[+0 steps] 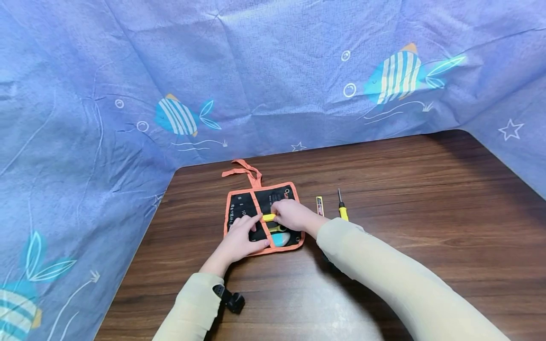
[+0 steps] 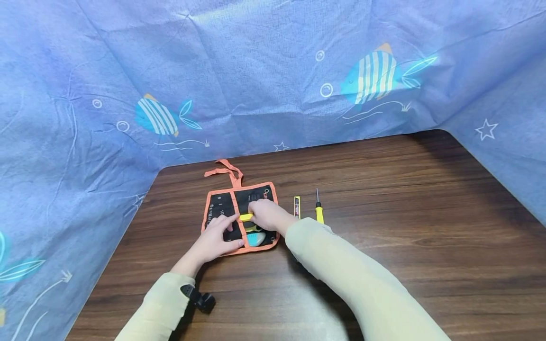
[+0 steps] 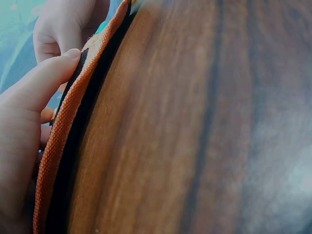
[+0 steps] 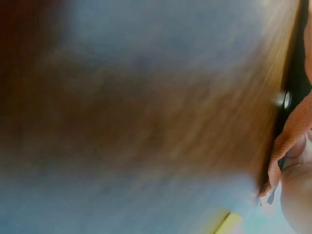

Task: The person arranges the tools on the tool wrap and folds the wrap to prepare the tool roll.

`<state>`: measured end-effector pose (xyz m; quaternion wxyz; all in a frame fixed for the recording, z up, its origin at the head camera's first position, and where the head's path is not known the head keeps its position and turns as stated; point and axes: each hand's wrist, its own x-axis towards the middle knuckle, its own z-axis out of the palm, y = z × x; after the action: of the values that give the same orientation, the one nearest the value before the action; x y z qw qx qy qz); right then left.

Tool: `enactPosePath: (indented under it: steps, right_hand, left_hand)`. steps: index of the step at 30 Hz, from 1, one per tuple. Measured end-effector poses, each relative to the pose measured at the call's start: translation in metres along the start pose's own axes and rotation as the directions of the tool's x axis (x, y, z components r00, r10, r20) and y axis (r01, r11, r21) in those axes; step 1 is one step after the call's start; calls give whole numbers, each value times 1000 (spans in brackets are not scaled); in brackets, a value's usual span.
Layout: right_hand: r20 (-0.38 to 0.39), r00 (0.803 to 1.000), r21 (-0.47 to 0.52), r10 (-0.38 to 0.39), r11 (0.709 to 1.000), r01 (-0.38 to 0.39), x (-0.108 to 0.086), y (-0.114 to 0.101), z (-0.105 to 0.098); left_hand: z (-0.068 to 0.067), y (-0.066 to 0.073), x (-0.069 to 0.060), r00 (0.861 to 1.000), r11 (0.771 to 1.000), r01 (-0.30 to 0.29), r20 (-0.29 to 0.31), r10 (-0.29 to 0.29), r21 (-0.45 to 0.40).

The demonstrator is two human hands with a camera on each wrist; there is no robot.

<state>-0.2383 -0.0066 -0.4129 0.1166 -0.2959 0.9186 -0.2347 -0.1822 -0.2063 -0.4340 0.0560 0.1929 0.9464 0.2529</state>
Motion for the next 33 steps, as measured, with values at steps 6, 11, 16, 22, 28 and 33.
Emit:
enactPosePath:
  steps: [6, 11, 16, 22, 28, 33]
  right_hand:
    - [4, 1000, 39, 6, 999, -7, -2, 1, -1]
    - [5, 1000, 37, 7, 999, -7, -3, 1, -2]
    - [14, 1000, 48, 1, 999, -2, -3, 1, -3]
    - [26, 1000, 26, -13, 1000, 13, -8, 9, -8]
    - [22, 999, 19, -32, 999, 32, -28, 25, -23]
    - [-14, 999, 23, -48, 999, 48, -53, 44, -38]
  left_hand:
    - [0, 1, 1, 1000, 1000, 9, 2, -9, -1]
    - [0, 3, 1, 1000, 1000, 15, 6, -15, -2]
    - [0, 3, 0, 1000, 1000, 19, 4, -19, 3]
    - [0, 1, -1, 1000, 1000, 21, -16, -21, 2]
    - [1, -1, -1, 999, 1000, 28, -27, -28, 10]
    - [3, -1, -1, 999, 999, 31, -29, -31, 19]
